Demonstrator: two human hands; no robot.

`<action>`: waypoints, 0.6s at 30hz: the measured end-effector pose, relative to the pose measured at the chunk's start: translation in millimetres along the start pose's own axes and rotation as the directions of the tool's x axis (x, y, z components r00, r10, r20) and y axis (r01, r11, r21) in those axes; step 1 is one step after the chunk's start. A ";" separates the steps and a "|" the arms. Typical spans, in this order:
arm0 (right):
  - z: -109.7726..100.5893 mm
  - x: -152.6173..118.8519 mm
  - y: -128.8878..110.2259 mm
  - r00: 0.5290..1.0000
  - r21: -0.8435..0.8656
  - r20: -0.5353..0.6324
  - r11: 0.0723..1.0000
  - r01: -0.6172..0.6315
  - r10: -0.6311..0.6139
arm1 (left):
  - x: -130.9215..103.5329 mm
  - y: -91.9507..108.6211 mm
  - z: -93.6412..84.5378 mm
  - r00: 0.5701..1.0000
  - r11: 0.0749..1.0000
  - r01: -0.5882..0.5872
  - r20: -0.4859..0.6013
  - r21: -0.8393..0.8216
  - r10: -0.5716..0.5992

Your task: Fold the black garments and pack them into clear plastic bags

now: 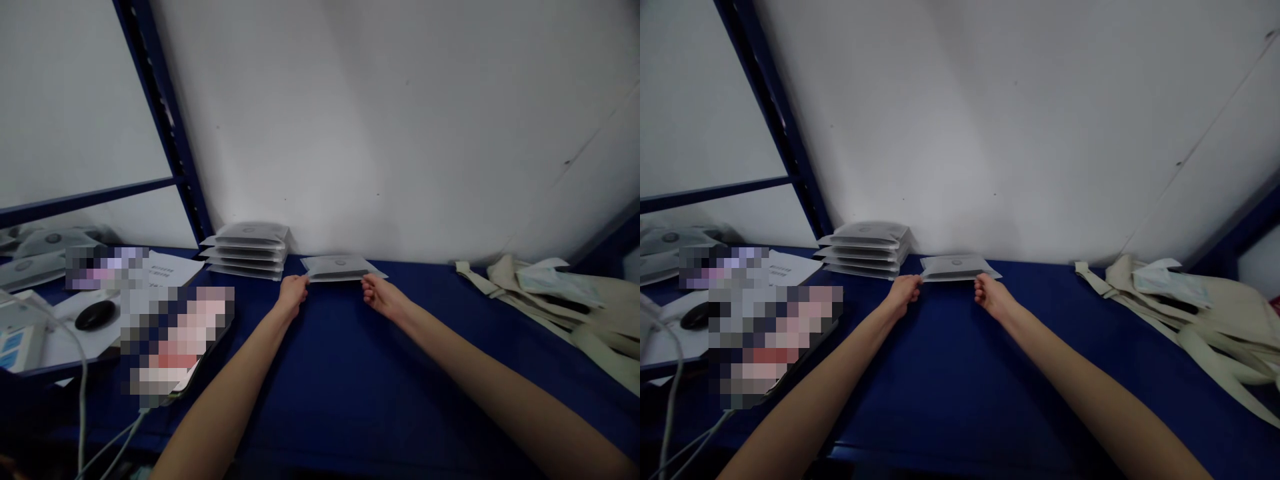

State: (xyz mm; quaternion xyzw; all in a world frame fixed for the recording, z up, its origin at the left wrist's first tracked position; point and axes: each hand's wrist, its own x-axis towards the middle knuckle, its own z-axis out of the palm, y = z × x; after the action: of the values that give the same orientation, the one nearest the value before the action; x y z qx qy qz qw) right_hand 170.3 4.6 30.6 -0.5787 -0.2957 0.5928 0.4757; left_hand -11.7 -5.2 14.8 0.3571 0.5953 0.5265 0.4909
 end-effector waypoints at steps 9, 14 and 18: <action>-46.3 2.5 -6.2 0.998 -0.057 -0.052 0.997 0.043 -0.046 | -1.2 -2.3 1.0 0.997 0.993 -0.058 0.057 0.100 0.053; -75.0 14.3 -13.4 0.990 -0.021 -0.101 0.995 0.101 -0.103 | -1.3 -4.7 2.0 0.990 0.981 -0.114 0.099 0.160 0.099; -115.3 23.5 -28.7 0.956 -0.026 -0.222 0.981 0.193 -0.194 | -1.0 -5.5 2.0 0.988 0.977 -0.126 0.116 0.175 0.106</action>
State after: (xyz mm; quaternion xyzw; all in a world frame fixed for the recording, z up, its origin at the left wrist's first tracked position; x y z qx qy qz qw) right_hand 291.2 13.6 29.0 -0.6110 -0.2966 0.4739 0.5605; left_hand -9.1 -6.7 9.7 0.4619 0.5920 0.4781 0.4556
